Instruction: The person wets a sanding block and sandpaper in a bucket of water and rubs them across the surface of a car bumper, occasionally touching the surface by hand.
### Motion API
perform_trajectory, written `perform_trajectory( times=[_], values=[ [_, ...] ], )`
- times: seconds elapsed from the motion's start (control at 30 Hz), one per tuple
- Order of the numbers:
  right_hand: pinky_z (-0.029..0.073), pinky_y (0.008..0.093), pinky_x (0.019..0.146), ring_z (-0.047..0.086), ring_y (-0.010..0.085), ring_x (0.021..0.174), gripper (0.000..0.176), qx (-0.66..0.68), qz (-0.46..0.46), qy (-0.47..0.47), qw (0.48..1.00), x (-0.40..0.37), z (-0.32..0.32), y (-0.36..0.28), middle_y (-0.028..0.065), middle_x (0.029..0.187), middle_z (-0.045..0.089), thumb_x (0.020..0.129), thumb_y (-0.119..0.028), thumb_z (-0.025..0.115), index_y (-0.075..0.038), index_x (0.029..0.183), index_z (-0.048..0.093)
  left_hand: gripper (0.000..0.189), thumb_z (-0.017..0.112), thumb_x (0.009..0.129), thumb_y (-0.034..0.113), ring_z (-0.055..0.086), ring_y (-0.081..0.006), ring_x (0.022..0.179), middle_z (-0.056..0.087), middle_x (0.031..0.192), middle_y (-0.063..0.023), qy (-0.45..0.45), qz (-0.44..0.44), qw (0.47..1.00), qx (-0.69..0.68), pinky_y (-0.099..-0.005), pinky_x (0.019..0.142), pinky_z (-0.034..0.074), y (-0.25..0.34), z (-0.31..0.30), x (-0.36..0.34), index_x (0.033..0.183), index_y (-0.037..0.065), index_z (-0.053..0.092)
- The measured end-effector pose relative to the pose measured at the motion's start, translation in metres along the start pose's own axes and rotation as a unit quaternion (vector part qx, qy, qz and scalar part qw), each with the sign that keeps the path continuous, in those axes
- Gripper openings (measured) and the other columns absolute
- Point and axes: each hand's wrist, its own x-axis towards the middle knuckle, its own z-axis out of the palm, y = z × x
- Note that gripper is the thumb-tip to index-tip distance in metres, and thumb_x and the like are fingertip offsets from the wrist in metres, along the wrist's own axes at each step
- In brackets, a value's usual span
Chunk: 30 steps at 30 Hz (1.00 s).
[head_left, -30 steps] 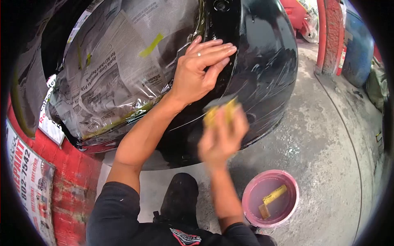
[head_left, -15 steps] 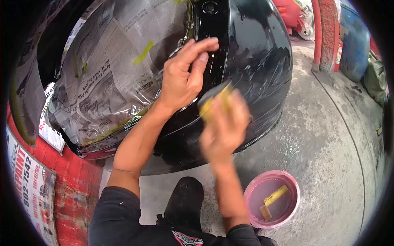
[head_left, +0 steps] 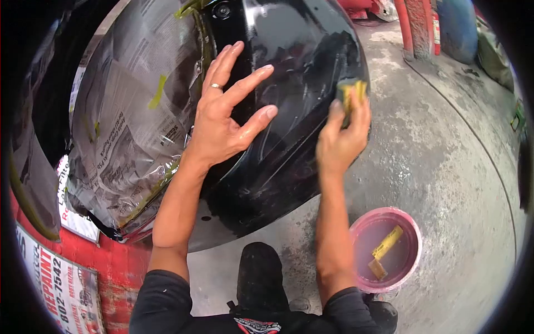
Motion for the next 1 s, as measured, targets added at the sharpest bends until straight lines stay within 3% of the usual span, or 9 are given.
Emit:
perform_trajectory(
  times=[0.17, 0.27, 0.33, 0.4, 0.57, 0.67, 0.8, 0.93, 1.0],
  values=[
    [0.041, 0.0547, 0.106, 0.053, 0.0444, 0.123, 0.037, 0.061, -0.088, -0.064, 0.992, -0.179, -0.022, -0.035, 0.0241, 0.13, 0.056, 0.087, -0.003, 0.064, -0.007, 0.124, 0.064, 0.07, 0.086, 0.069, 0.033, 0.027, -0.0417, 0.148, 0.033, 0.159, -0.022, -0.052, -0.003, 0.998, 0.023, -0.0534, 0.12, 0.02, 0.003, -0.01, 0.003, 0.134, 0.019, 0.064],
    [0.041, 0.0505, 0.106, 0.055, 0.0421, 0.121, 0.035, 0.047, -0.134, -0.021, 0.99, -0.11, -0.016, 0.015, 0.0241, 0.127, 0.058, 0.089, -0.004, 0.062, -0.004, 0.124, 0.062, 0.071, 0.085, 0.07, 0.033, 0.026, -0.0434, 0.147, 0.032, 0.159, -0.0209, -0.055, -0.012, 0.998, 0.012, -0.0561, 0.12, 0.017, 0.001, -0.012, 0.003, 0.136, 0.022, 0.063],
    [0.043, 0.0396, 0.105, 0.059, 0.0327, 0.12, 0.034, 0.076, 0.145, -0.012, 0.986, -0.011, -0.016, 0.039, 0.0211, 0.127, 0.062, 0.095, -0.012, 0.063, 0.003, 0.125, 0.061, 0.068, 0.085, 0.071, 0.033, 0.027, -0.0426, 0.147, 0.034, 0.158, -0.0193, -0.039, -0.018, 0.998, 0.037, -0.0565, 0.12, 0.017, 0.002, -0.008, 0.0, 0.135, 0.021, 0.063],
    [0.043, 0.0397, 0.104, 0.06, 0.0322, 0.117, 0.035, 0.065, 0.175, -0.007, 0.982, 0.026, -0.007, 0.077, 0.0187, 0.122, 0.064, 0.095, -0.013, 0.064, 0.004, 0.125, 0.06, 0.061, 0.083, 0.074, 0.03, 0.031, -0.041, 0.146, 0.039, 0.155, -0.0177, -0.026, -0.008, 0.999, 0.025, -0.0567, 0.12, 0.018, 0.003, -0.005, -0.002, 0.132, 0.02, 0.066],
    [0.04, 0.048, 0.109, 0.052, 0.0415, 0.127, 0.041, 0.046, -0.035, 0.012, 0.998, -0.169, -0.017, 0.006, 0.023, 0.135, 0.054, 0.089, 0.0, 0.065, -0.003, 0.129, 0.057, 0.048, 0.073, 0.083, 0.015, 0.036, -0.0373, 0.145, 0.044, 0.153, -0.0187, -0.002, -0.002, 0.997, 0.075, -0.0504, 0.12, 0.02, 0.005, 0.005, 0.003, 0.13, 0.01, 0.066],
    [0.041, 0.0456, 0.109, 0.051, 0.0419, 0.129, 0.043, 0.046, -0.014, 0.02, 0.999, -0.127, -0.018, 0.03, 0.0249, 0.139, 0.051, 0.088, 0.002, 0.065, -0.005, 0.131, 0.058, 0.054, 0.075, 0.081, 0.017, 0.032, -0.0379, 0.147, 0.038, 0.157, -0.0204, -0.018, 0.004, 0.998, 0.062, -0.0486, 0.12, 0.021, 0.005, 0.005, 0.0, 0.133, 0.008, 0.064],
    [0.041, 0.044, 0.107, 0.051, 0.0412, 0.128, 0.038, 0.047, 0.163, 0.016, 0.985, -0.041, -0.019, 0.039, 0.025, 0.139, 0.051, 0.093, -0.005, 0.063, 0.003, 0.13, 0.057, 0.067, 0.082, 0.074, 0.022, 0.023, -0.0455, 0.148, 0.023, 0.161, -0.0273, -0.064, 0.003, 0.997, 0.031, -0.0523, 0.12, 0.019, 0.017, 0.007, 0.005, 0.137, 0.018, 0.062],
    [0.038, 0.0504, 0.11, 0.047, 0.045, 0.131, 0.04, 0.026, 0.046, 0.045, 0.998, -0.161, -0.014, 0.014, 0.0286, 0.142, 0.046, 0.093, -0.002, 0.06, 0.001, 0.132, 0.053, 0.07, 0.083, 0.073, 0.023, 0.021, -0.0478, 0.148, 0.018, 0.162, -0.0297, -0.073, 0.003, 0.997, 0.018, -0.0525, 0.12, 0.018, 0.01, 0.009, -0.002, 0.139, 0.019, 0.061],
    [0.036, 0.0502, 0.111, 0.051, 0.0444, 0.126, 0.038, 0.02, 0.054, 0.0, 0.998, -0.19, -0.021, -0.003, 0.0291, 0.127, 0.055, 0.093, -0.004, 0.059, 0.0, 0.13, 0.053, 0.06, 0.08, 0.077, 0.021, 0.022, -0.0471, 0.148, 0.019, 0.161, -0.0301, -0.066, 0.006, 0.997, 0.029, -0.0515, 0.12, 0.018, 0.011, 0.012, 0.0, 0.135, 0.02, 0.065]
  ],
)
